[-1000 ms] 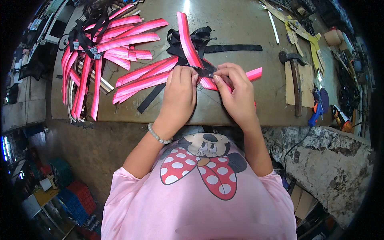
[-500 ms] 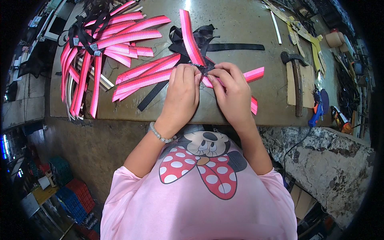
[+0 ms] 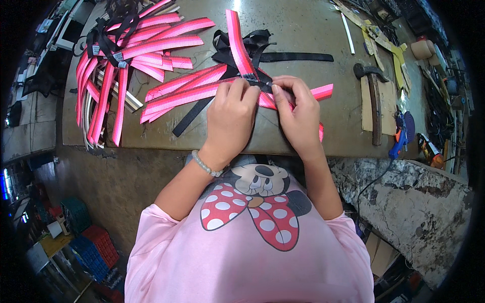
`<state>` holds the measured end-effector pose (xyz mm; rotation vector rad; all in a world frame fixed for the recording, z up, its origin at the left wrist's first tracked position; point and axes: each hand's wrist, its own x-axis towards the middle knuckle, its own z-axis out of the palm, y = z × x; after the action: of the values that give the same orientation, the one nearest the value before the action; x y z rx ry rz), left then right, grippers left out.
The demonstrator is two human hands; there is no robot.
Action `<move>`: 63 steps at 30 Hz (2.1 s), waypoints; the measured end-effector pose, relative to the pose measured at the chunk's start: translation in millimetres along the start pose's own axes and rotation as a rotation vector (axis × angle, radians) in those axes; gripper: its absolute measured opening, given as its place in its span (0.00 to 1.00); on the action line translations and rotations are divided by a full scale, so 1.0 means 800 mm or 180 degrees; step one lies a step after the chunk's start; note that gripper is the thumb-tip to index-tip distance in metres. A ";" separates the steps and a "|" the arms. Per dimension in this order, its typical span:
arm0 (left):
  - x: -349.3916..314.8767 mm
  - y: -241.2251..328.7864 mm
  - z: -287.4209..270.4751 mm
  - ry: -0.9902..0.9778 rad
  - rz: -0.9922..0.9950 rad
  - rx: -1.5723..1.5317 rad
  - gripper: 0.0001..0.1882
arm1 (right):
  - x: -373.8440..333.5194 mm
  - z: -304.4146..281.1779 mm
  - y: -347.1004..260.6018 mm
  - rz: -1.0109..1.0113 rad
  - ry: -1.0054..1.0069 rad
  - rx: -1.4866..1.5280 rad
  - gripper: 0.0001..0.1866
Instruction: The person repeatedly picks up pink and black webbing straps and fastens them together using small black plastic clips. They work one at a time, aligning the strap ends and snapping the clips to secure them, then placing the finished units on the table.
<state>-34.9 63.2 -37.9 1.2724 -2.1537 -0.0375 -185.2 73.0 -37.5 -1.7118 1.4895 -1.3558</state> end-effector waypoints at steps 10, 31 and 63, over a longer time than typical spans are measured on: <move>-0.004 -0.031 -0.008 0.0010 -0.0841 -0.1205 0.08 | -0.002 -0.004 0.007 -0.0234 -0.0281 -0.0488 0.05; -0.011 0.000 -0.015 -0.0193 -0.0418 -0.0521 0.07 | -0.005 -0.001 -0.001 -0.0368 -0.0280 -0.0764 0.05; -0.006 -0.025 -0.020 -0.0129 -0.1029 -0.1259 0.07 | 0.002 0.026 -0.016 -0.0566 -0.0317 -0.0892 0.07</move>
<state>-9.5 60.7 -33.8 1.3683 -1.8304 -0.5964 -161.0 70.1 -34.1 -2.0982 1.5599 -1.1687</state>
